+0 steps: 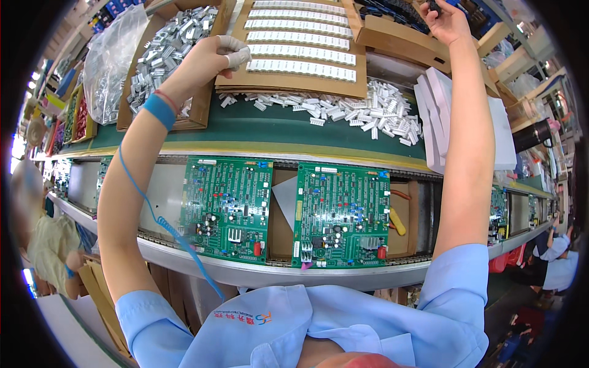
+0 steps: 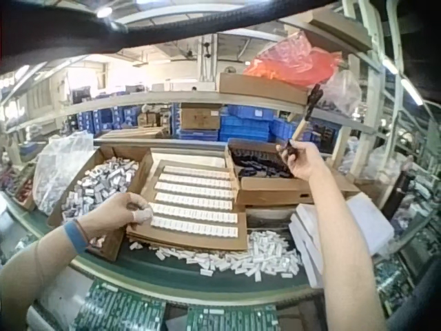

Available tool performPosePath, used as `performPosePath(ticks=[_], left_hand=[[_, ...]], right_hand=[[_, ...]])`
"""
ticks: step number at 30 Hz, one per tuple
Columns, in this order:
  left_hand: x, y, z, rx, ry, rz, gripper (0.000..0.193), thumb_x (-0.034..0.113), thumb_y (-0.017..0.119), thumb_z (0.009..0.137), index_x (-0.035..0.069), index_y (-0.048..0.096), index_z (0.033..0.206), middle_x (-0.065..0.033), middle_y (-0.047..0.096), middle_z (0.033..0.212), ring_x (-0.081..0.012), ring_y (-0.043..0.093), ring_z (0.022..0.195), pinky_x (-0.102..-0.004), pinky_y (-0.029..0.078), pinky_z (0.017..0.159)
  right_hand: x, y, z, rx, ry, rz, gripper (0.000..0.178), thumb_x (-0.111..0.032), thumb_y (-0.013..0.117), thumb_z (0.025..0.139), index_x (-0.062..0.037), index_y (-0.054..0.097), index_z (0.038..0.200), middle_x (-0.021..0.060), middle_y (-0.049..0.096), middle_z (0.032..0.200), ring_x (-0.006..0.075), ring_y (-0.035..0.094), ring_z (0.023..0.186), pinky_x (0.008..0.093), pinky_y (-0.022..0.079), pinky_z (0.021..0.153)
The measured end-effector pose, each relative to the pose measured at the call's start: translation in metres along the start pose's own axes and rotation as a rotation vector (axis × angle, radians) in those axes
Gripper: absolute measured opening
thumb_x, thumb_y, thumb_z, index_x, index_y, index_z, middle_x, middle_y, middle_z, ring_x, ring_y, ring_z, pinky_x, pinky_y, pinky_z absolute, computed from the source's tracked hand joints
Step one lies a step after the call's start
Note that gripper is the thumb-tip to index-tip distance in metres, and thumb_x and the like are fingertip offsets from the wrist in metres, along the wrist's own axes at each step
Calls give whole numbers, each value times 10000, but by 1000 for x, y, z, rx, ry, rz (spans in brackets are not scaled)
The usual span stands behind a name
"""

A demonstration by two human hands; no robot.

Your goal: Assembling electronic components onto printed circuit boards on a factory production line.

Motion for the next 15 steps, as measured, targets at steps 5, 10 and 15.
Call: performPosePath(ticks=[5, 10, 15], left_hand=[[35, 21, -26, -100, -60, -135, 214, 197, 670, 921, -1, 656, 1002, -3, 588, 748, -51, 535, 597, -197, 452, 567], [57, 33, -52, -171, 20, -28, 246, 214, 669, 922, -13, 652, 1014, -11, 602, 736, -55, 538, 604, -207, 461, 560], [74, 39, -69, -204, 105, 123, 179, 178, 640, 932, 17, 624, 1007, -2, 603, 805, -65, 550, 686, -215, 459, 565]], right_hand=[[2, -4, -12, -87, 67, 58, 160, -54, 597, 912, 38, 580, 1042, 136, 639, 977, 110, 521, 644, 124, 376, 415], [17, 17, -59, -158, 192, -94, 192, -102, 530, 973, -16, 589, 1133, 102, 622, 919, 49, 372, 527, 139, 251, 373], [9, 37, -58, -90, 20, -280, 171, -100, 529, 969, -34, 587, 1115, 92, 601, 859, 63, 366, 515, 164, 241, 373]])
Point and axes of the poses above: each hand's wrist, its own z-axis towards the middle knuckle, its own y-axis out of the palm, x = y × z, the point moved 6 cm from there along z, towards the middle knuckle
